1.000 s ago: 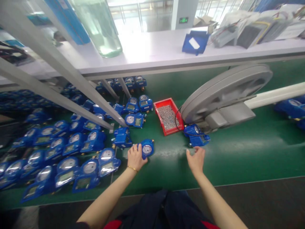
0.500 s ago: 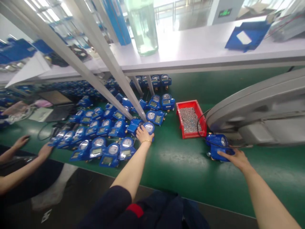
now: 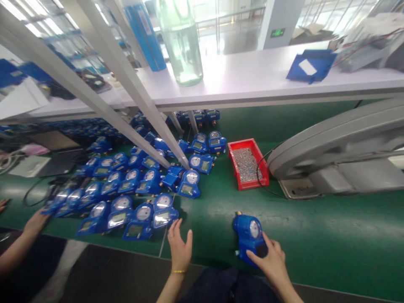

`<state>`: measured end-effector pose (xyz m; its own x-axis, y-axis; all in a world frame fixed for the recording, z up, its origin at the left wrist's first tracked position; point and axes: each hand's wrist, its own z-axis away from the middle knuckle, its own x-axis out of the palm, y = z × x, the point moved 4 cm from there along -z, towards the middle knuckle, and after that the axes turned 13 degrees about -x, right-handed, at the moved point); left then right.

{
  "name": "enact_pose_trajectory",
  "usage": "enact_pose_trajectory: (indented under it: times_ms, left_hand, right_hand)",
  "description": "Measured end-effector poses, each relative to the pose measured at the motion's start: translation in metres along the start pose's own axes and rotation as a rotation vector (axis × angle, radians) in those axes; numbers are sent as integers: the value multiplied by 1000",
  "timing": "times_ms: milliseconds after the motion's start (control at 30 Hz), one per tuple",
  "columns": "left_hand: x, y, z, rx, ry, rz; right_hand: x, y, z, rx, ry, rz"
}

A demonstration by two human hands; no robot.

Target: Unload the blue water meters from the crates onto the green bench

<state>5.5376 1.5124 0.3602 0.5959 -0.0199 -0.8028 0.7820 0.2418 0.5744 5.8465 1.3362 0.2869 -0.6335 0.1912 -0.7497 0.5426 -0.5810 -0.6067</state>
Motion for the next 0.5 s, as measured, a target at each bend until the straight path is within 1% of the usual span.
enact_pose_trajectory:
  times_ms: [67, 133, 200, 267, 300, 367, 433, 500]
  left_hand:
    - [10, -3, 21, 13, -85, 41]
    - [17, 2, 29, 36, -151, 75]
    - [18, 12, 27, 54, -175, 84]
    - [14, 20, 19, 71, -156, 64]
    - [10, 21, 15, 81, -139, 50]
    - [5, 18, 8, 103, -112, 18]
    - [5, 12, 3, 137, -110, -27]
    - [19, 12, -1, 180, -133, -110]
  right_hand:
    - [18, -52, -29, -66, 12, -6]
    - [34, -98, -64, -100, 20, -54]
    - [50, -135, -96, -139, 3, -177]
    - [65, -158, -118, -165, -69, -341]
    - [71, -163, -123, -172, -112, -409]
    - [76, -160, -119, -178, -186, -484]
    - [71, -142, -102, -178, -220, -484]
    - [60, -110, -78, -155, -236, -467]
